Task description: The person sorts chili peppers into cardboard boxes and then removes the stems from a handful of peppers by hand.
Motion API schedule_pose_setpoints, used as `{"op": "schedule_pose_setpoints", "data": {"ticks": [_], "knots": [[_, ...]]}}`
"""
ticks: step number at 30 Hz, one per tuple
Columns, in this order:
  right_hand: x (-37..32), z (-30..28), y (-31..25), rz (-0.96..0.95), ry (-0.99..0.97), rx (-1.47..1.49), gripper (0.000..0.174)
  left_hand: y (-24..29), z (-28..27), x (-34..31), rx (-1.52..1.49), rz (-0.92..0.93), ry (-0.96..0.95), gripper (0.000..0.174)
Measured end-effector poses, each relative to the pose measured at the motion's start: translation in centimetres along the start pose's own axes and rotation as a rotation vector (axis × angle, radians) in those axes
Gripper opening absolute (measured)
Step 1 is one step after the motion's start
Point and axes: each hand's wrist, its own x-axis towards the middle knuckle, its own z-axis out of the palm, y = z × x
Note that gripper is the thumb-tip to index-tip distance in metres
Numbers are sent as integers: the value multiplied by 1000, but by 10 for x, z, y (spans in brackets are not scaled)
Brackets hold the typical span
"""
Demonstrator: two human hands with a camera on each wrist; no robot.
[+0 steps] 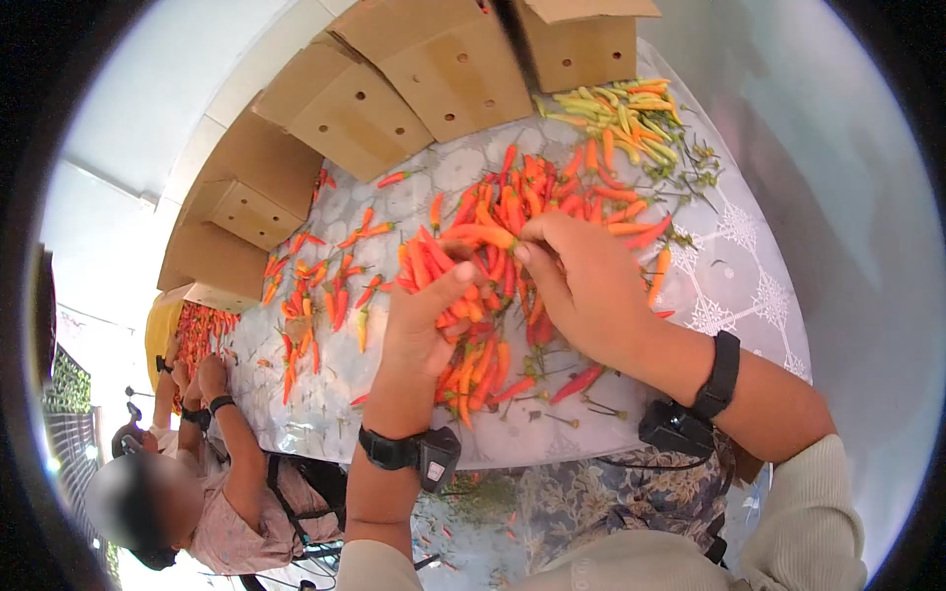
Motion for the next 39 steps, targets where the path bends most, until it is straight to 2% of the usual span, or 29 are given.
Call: {"op": "schedule_pose_setpoints", "data": {"ticks": [2, 3, 6, 11, 15, 19, 21, 25, 34, 39], "knots": [[-1, -2, -4, -14, -80, 57, 10, -4, -4, 1, 35, 13, -11, 34], [0, -5, -12, 125, -194, 164, 10, 0, -2, 0, -11, 37, -59, 35], [-2, -1, -5, 97, -244, 209, 12, -6, 2, 2, 3, 176, -72, 31], [-3, 6, 9, -167, -151, 45, 17, -4, -2, 1, 77, 107, -77, 24], [-3, 5, 11, -285, -115, -18, 19, 1, 3, -4, 133, 25, -50, 21], [-2, 2, 10, -298, -161, -81, 19, -5, 11, -2, 155, 92, -61, 18], [-4, -2, 8, -296, -197, -112, 19, -6, 7, -2, 144, 66, -77, 18], [-2, -1, 7, -415, -148, -71, 20, -1, 3, -1, 101, 16, -119, 18], [0, -4, 8, -514, -137, -25, 15, -2, -3, -2, 64, -57, -113, 27], [1, -5, 8, -537, -95, -6, 20, 0, -4, -2, -13, -36, -146, 27]]}}
